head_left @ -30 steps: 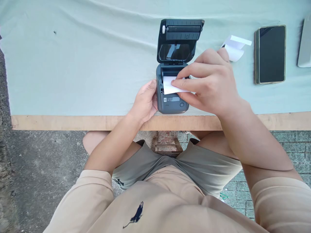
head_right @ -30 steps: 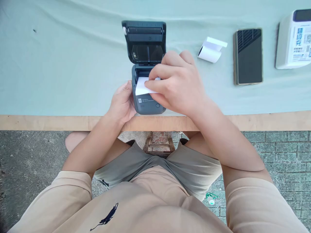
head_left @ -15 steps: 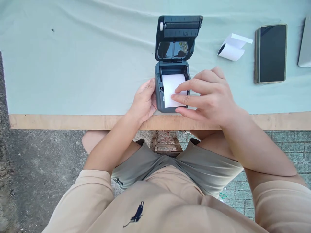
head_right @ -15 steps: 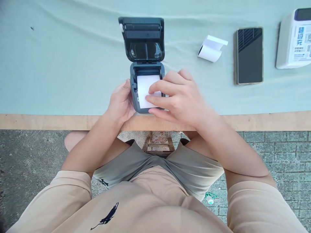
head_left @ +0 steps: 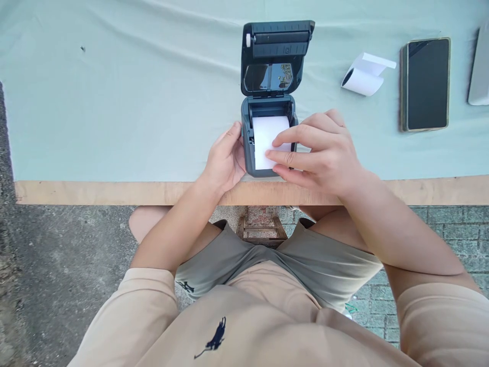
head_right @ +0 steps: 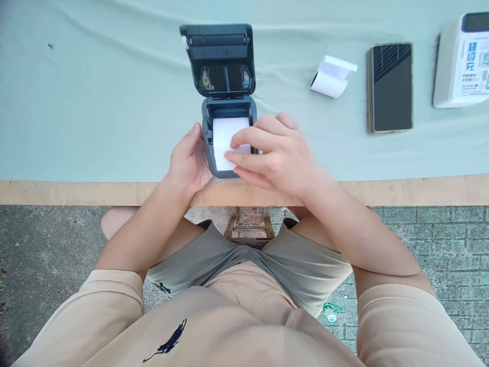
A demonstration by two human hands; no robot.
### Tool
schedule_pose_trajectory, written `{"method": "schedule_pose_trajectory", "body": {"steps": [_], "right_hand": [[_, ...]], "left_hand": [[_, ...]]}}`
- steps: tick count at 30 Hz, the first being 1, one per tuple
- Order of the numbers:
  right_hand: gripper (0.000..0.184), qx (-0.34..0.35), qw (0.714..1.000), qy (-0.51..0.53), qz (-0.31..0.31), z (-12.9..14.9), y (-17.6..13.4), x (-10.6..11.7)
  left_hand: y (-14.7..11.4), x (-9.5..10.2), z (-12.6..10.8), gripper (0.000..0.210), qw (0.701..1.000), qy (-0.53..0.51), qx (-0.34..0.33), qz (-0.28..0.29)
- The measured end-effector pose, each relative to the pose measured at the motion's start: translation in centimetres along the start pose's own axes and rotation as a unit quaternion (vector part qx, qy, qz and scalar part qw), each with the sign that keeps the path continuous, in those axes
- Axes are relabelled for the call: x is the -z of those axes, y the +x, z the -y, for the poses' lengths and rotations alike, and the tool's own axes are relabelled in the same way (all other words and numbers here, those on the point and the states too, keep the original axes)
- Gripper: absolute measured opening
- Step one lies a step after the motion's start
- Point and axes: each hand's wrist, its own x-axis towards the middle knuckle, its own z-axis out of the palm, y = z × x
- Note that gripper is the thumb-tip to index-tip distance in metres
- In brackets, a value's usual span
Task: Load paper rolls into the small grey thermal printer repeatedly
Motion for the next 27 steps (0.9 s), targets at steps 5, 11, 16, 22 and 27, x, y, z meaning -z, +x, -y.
{"method": "schedule_pose_trajectory", "body": {"steps": [5, 11, 16, 22, 27], "right_hand": [[0.020, -0.027, 0.999, 0.021, 0.024, 0.3, 0.2, 0.2], [0.023, -0.043, 0.990, 0.085, -0.101, -1.0, 1.1, 0.4], [0.024, -0.196, 0.924, 0.216, -0.247, -3.2, 3.1, 1.5], [0.027, -0.225, 0.875, 0.403, -0.147, -2.9, 4.9, 0.9], [0.026, -0.205, 0.887, 0.399, -0.113, -2.0, 4.2, 0.3]], "left_hand": [[-0.2, 0.5, 0.1, 0.063, 0.998, 0.033, -0.027, 0.052], [0.1, 0.9, 0.7, 0.070, 0.997, 0.046, -0.037, 0.058], [0.3, 1.2, 0.7, 0.064, 0.994, 0.052, -0.041, 0.083], [0.1, 1.1, 0.4, 0.064, 0.993, 0.061, -0.024, 0.096], [0.3, 1.4, 0.7, 0.067, 0.994, 0.072, -0.027, 0.083]]}}
